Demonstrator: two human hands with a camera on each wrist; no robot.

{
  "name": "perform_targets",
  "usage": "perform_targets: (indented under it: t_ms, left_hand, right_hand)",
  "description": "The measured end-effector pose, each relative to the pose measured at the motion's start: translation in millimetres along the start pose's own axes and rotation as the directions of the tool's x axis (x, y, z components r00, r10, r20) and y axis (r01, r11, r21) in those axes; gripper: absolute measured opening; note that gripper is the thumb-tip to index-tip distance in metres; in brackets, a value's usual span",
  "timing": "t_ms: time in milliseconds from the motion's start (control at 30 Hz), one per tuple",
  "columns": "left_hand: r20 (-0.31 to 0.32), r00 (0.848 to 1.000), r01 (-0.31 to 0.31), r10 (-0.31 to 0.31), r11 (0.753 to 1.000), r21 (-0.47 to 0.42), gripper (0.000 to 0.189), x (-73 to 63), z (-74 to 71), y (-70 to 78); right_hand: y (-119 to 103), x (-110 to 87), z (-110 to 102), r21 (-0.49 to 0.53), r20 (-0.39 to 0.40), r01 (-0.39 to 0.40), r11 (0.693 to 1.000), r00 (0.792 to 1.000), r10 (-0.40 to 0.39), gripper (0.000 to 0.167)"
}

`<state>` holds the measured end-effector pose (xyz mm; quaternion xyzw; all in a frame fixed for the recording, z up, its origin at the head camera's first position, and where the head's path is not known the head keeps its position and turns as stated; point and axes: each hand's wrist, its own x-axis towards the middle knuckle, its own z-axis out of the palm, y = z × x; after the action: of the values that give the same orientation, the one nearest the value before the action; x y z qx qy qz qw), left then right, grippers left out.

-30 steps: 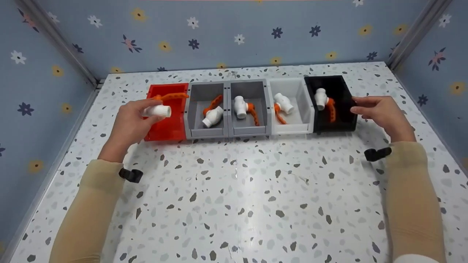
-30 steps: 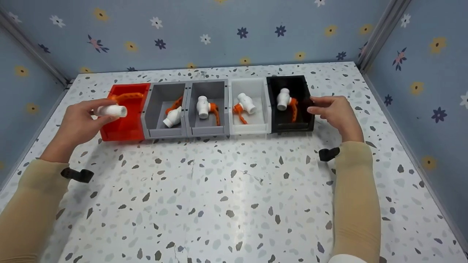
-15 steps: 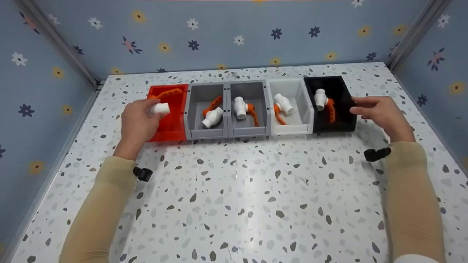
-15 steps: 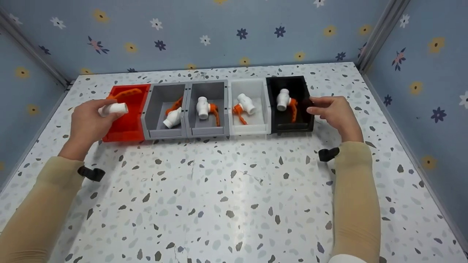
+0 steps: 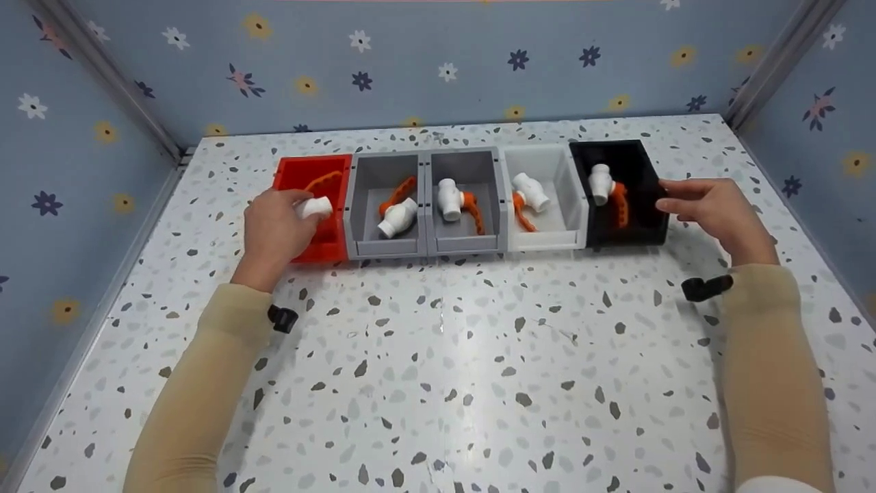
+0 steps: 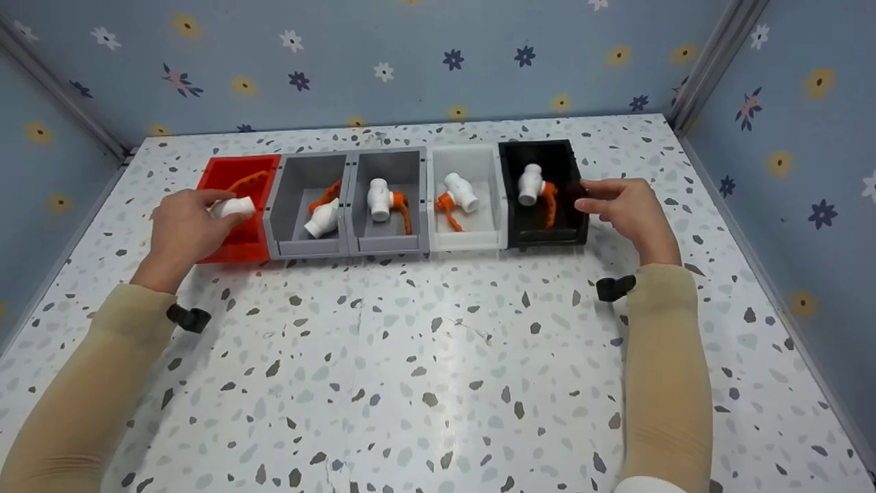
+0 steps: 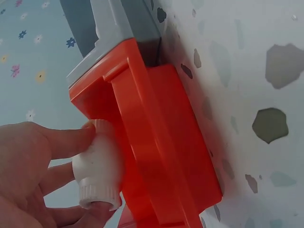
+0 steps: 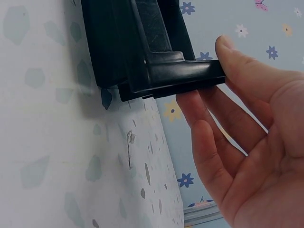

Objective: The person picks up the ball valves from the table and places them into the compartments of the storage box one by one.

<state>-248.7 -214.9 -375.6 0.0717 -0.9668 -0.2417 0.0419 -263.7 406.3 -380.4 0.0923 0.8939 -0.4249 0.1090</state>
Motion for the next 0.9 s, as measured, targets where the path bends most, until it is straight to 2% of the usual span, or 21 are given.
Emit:
perform_targets:
  t_ms: [133, 367, 733, 900]
  left_hand:
    - [0.023, 1.000, -0.002, 0.002, 1.000, 0.001, 0.048, 2.7, 6.8, 0.0]
    - [0.020, 0.999, -0.029, 0.029, 0.999, 0.038, 0.043, 8.7, 18.4, -1.0]
    - [0.109, 0.993, 0.042, -0.045, 0.999, 0.023, 0.048, 16.0, 28.5, -6.0]
    - [0.106, 0.994, 0.037, -0.039, 0.999, 0.014, 0.047, 18.0, 28.6, -2.8]
  right_hand:
    - [-1, -0.6, 0, 0.004, -0.004, 0.001, 1.000, 1.000, -0.001, 0.073]
    - [-1, -2.1, -1, 0.007, -0.003, -0.001, 1.000, 1.000, 0.001, 0.072]
    - [2, 0.8, 1, -0.012, -0.013, 0.017, 1.000, 1.000, -0.017, 0.073]
    - [2, 0.3, 0, -0.011, -0.014, 0.015, 1.000, 1.000, -0.015, 0.072]
